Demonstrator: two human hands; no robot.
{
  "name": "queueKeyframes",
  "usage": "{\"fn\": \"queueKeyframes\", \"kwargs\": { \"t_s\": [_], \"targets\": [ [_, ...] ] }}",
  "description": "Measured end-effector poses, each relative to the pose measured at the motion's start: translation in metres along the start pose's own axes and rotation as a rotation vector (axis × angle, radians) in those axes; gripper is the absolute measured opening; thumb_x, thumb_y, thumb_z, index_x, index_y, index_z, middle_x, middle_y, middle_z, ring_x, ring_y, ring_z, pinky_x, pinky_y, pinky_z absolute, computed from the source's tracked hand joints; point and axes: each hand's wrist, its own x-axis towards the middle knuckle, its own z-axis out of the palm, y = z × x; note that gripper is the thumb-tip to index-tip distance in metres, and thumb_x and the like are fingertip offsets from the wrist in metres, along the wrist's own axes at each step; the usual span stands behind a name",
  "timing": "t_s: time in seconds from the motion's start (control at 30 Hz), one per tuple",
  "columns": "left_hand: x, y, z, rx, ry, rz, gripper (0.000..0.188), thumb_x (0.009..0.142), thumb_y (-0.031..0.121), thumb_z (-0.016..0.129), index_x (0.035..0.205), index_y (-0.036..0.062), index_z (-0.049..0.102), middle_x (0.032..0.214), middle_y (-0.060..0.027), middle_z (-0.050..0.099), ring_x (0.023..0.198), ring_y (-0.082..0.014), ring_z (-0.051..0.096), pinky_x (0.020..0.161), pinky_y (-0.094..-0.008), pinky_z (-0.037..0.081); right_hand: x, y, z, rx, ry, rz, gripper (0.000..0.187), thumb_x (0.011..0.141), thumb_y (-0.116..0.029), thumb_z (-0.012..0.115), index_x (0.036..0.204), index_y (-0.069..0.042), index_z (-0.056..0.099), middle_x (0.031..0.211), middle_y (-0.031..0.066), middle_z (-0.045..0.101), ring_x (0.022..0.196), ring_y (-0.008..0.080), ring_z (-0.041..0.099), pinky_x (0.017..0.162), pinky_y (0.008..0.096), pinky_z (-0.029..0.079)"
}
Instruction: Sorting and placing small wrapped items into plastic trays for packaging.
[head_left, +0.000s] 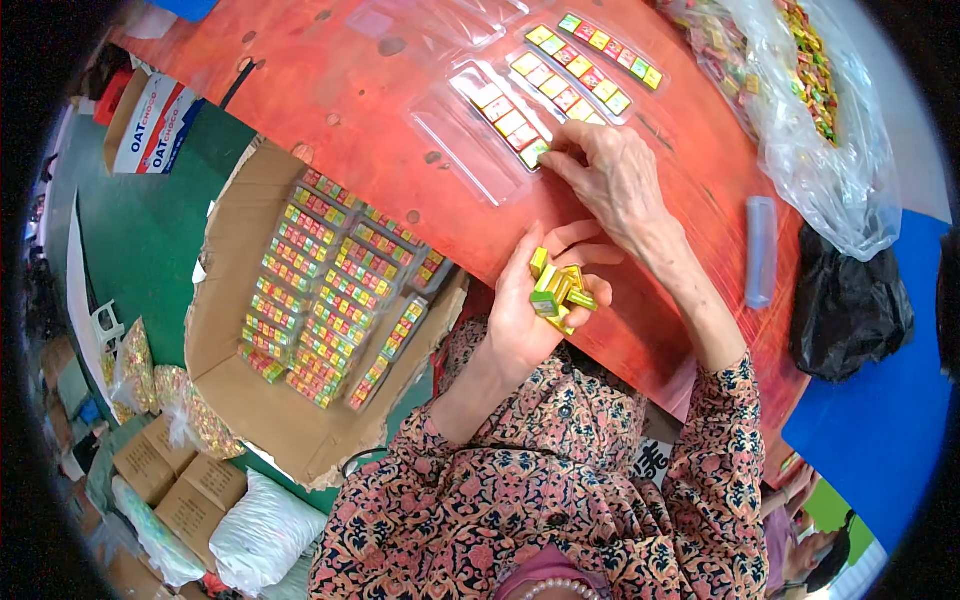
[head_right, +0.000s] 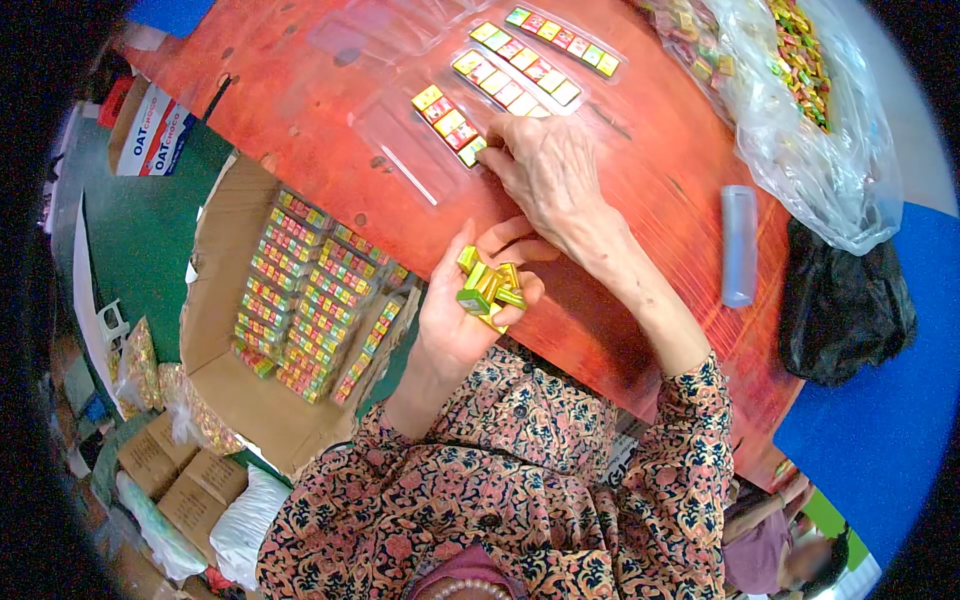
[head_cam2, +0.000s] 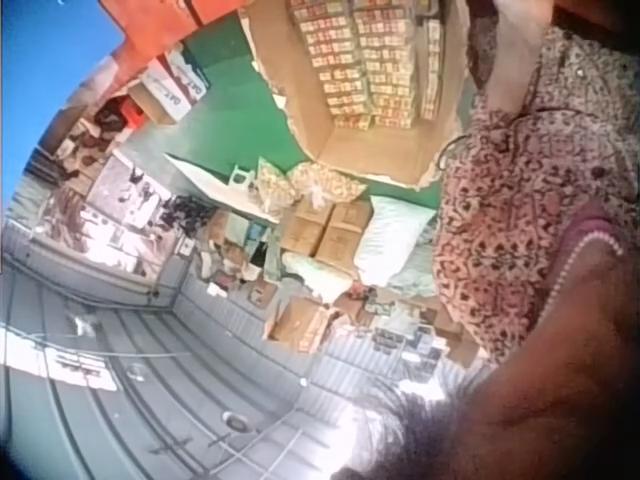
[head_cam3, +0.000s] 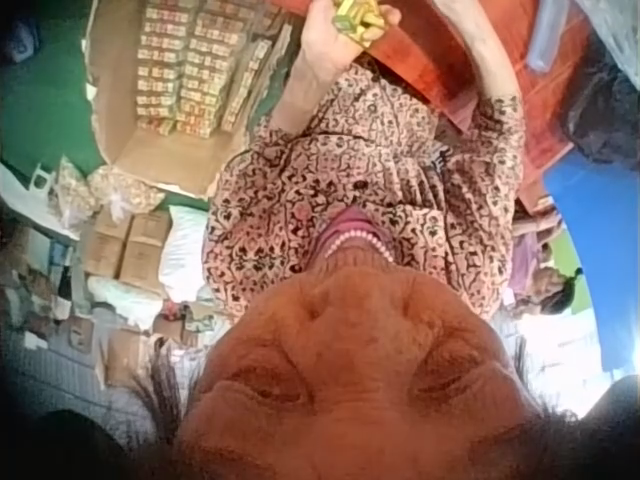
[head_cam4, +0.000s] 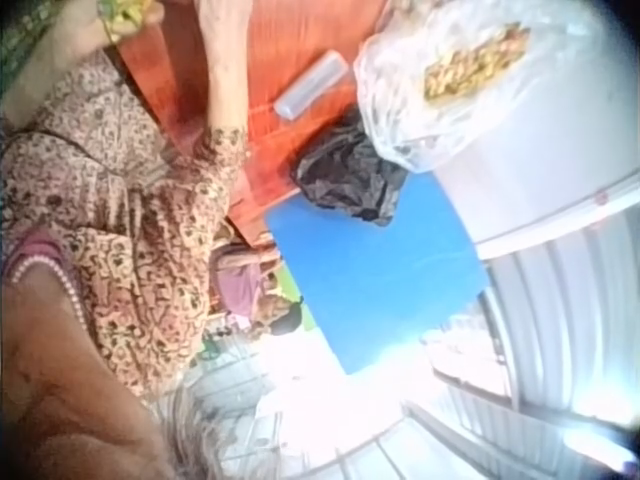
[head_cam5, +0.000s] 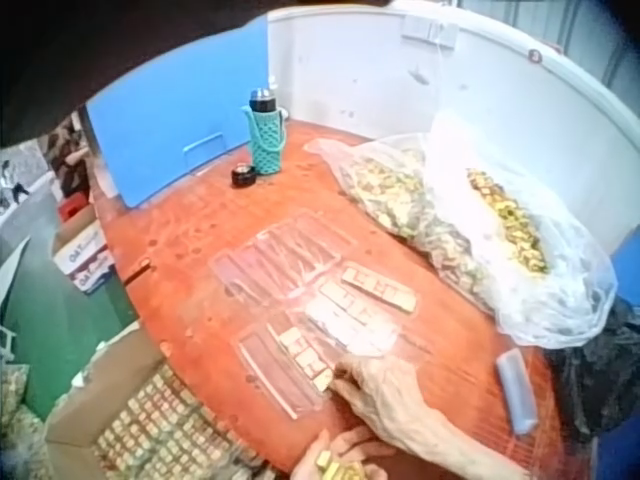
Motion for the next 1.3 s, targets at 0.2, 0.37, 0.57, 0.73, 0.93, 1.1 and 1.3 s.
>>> {"fn": "queueKeyframes", "kwargs": {
  "t_s": [0.2, 0.37, 0.57, 0.73, 0.93, 1.1, 1.3],
  "targets": [
    [0.0, 0.001, 0.0, -0.012, 0.005, -0.006, 0.053, 0.092, 0.046, 0.026, 0.119, 0.0025, 0.041, 0.106, -0.0194, 0.054, 0.071, -0.025, 0.06, 0.04, -0.0228, 0.042, 0.006, -0.003, -0.003, -0.071, -0.038, 0.015, 0.016, 0.073, -0.02, 0.064, 0.076, -0.005, 0.065, 0.064, 0.013, 0.061, 0.059, 0.0283, 0.06, 0.053, 0.0356, 0.046],
    [0.001, 0.0, -0.001, -0.026, 0.008, -0.005, 0.053, 0.092, 0.046, 0.026, 0.119, 0.0028, 0.041, 0.106, -0.0197, 0.054, 0.071, -0.0257, 0.06, 0.04, -0.0231, 0.042, 0.006, 0.0, -0.002, -0.1, 0.008, -0.019, 0.017, 0.073, -0.023, 0.066, 0.073, -0.006, 0.067, 0.058, 0.013, 0.059, 0.054, 0.0283, 0.058, 0.051, 0.0356, 0.045],
    [0.001, 0.001, 0.0, -0.025, 0.004, -0.012, 0.052, 0.092, 0.046, 0.026, 0.118, 0.0032, 0.041, 0.104, -0.0193, 0.055, 0.071, -0.0254, 0.061, 0.039, -0.0228, 0.043, -0.001, 0.004, 0.003, -0.03, 0.106, -0.167, 0.014, 0.073, -0.02, 0.063, 0.076, -0.007, 0.063, 0.066, 0.0097, 0.06, 0.059, 0.026, 0.059, 0.052, 0.0344, 0.045],
    [0.0, 0.001, -0.002, -0.021, 0.001, -0.011, 0.051, 0.092, 0.046, 0.026, 0.116, 0.0036, 0.043, 0.103, -0.0189, 0.055, 0.07, -0.0236, 0.061, 0.039, -0.0224, 0.043, 0.009, 0.005, 0.001, -0.222, -0.016, -0.347, 0.014, 0.07, -0.017, 0.063, 0.077, -0.007, 0.055, 0.07, 0.0074, 0.057, 0.064, 0.0257, 0.058, 0.053, 0.0365, 0.044],
    [0.001, 0.0, -0.003, -0.034, -0.012, -0.021, 0.051, 0.092, 0.046, 0.027, 0.115, 0.0038, 0.044, 0.102, -0.0188, 0.056, 0.07, -0.0233, 0.061, 0.039, -0.0222, 0.043, 0.025, 0.008, -0.002, -0.201, -0.079, -0.498, 0.018, 0.069, -0.016, 0.063, 0.077, -0.007, 0.051, 0.068, 0.0071, 0.056, 0.065, 0.0252, 0.058, 0.053, 0.0363, 0.044],
    [0.001, 0.0, -0.003, -0.036, -0.002, -0.017, 0.05, 0.092, 0.045, 0.027, 0.115, 0.0036, 0.044, 0.102, -0.019, 0.055, 0.069, -0.0235, 0.061, 0.039, -0.0221, 0.043, 0.021, 0.007, -0.002, -0.014, -0.074, -0.355, 0.014, 0.07, -0.016, 0.064, 0.077, -0.007, 0.054, 0.068, 0.0073, 0.057, 0.063, 0.0245, 0.058, 0.054, 0.0342, 0.045],
    [0.001, 0.001, -0.003, -0.038, -0.004, -0.018, 0.049, 0.092, 0.044, 0.026, 0.115, 0.0034, 0.043, 0.103, -0.0192, 0.055, 0.069, -0.0239, 0.061, 0.039, -0.0222, 0.042, 0.019, 0.008, -0.002, 0.022, -0.059, -0.443, 0.008, 0.072, -0.015, 0.061, 0.074, -0.008, 0.058, 0.068, 0.0056, 0.056, 0.061, 0.0229, 0.057, 0.052, 0.0331, 0.045]
  ]
}}
